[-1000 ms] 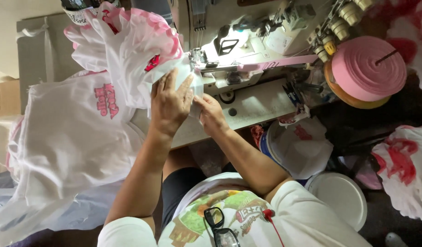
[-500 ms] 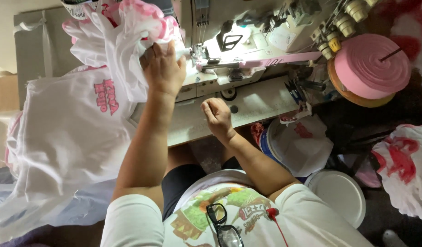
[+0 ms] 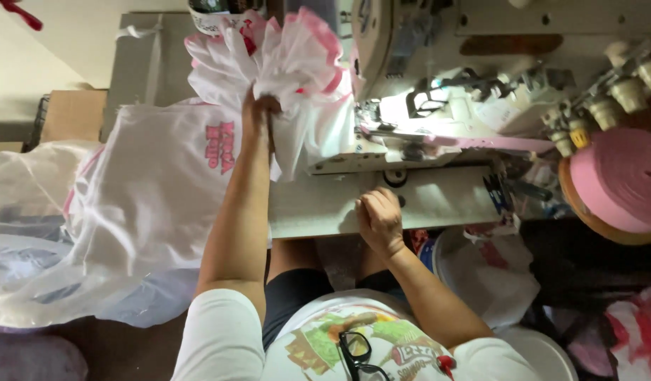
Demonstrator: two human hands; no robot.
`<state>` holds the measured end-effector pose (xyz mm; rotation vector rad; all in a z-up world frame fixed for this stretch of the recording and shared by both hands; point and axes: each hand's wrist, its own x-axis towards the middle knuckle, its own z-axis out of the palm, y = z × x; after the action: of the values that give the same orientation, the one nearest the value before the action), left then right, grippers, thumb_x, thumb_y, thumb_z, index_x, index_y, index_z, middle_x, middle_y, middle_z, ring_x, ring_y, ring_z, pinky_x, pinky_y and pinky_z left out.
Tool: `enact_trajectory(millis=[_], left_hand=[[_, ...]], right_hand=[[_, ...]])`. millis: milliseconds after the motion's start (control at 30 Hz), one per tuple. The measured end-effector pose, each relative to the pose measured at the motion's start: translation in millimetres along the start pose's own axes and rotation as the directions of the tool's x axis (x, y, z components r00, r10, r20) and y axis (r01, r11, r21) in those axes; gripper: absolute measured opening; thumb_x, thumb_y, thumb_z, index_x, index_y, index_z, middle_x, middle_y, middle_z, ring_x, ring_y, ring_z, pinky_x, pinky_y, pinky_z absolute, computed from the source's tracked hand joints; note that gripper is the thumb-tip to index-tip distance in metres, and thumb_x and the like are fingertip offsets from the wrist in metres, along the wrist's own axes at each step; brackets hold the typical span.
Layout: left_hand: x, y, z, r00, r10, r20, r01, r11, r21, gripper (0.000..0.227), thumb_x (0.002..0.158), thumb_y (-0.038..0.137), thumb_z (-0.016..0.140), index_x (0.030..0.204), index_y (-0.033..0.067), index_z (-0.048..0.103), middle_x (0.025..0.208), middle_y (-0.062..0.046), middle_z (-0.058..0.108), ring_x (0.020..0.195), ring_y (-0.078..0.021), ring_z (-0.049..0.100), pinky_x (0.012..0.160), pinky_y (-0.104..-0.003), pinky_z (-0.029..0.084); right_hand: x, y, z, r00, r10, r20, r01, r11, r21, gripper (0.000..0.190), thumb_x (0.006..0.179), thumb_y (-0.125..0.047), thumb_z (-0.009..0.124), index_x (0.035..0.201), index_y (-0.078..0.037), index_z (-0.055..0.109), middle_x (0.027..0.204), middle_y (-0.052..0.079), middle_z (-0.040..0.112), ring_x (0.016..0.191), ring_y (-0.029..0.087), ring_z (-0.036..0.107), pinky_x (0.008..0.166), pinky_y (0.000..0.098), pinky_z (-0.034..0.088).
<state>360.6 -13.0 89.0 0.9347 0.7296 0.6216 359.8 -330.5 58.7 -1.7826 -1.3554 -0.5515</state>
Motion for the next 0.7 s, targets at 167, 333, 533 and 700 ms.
enact_trajectory(millis=[167, 333, 533, 700], left_hand=[[66.8, 77.2, -45.0, 0.632, 0.747, -0.204, -0.676, 0.661, 0.327, 0.056, 0.06, 0.003, 0.055, 0.113, 0.009, 0.073, 0.074, -0.004, 0.062, 0.063, -0.0156, 0.057, 0.055, -0.03, 0.052], [88.9, 76.4, -129.8, 0.901, 0.394, -0.182, -0.071, 0.547, 0.834, 0.059, 0.071, 0.012, 0.055, 0.128, 0.027, 0.048, 0.114, -0.009, 0.056, 0.105, -0.0299, 0.052, 0.085, -0.041, 0.05], [-132.5, -8.1, -160.3, 0.93, 0.316, 0.186, -0.212, 0.05, 0.976, 0.021, 0.089, 0.028, 0.052, 0.105, 0.0197, 0.062, 0.099, -0.015, 0.068, 0.093, -0.0405, 0.066, 0.079, -0.053, 0.052], [-211.2, -76.7, -176.2, 0.803, 0.474, 0.362, -0.308, -0.192, 0.932, 0.015, 0.073, 0.018, 0.065, 0.087, 0.0145, 0.068, 0.105, -0.002, 0.052, 0.104, -0.0319, 0.056, 0.085, -0.047, 0.05]], right_hand=[[-1.6, -2.0, 2.1, 1.0, -0.002, 0.026, 0.003, 0.999, -0.048, 0.029, 0.106, -0.012, 0.046, 0.083, 0.001, 0.059, 0.077, 0.015, 0.061, 0.071, 0.032, 0.059, 0.081, 0.0429, 0.051], [-11.4, 5.2, 8.3, 1.0, -0.005, 0.025, 0.007, 0.997, -0.078, 0.034, 0.108, -0.016, 0.045, 0.082, 0.0, 0.06, 0.078, 0.014, 0.063, 0.073, 0.033, 0.06, 0.082, 0.0439, 0.05], [-31.3, 32.7, 28.0, 0.997, 0.064, 0.045, -0.064, 0.998, 0.004, 0.015, 0.1, -0.009, 0.062, 0.087, -0.003, 0.064, 0.08, 0.012, 0.063, 0.078, 0.031, 0.063, 0.082, 0.043, 0.05], [-1.1, -1.8, 84.2, 0.996, 0.003, 0.085, -0.02, 0.981, 0.192, 0.007, 0.099, -0.009, 0.064, 0.093, -0.008, 0.068, 0.081, 0.011, 0.064, 0.078, 0.037, 0.066, 0.07, 0.044, 0.052]])
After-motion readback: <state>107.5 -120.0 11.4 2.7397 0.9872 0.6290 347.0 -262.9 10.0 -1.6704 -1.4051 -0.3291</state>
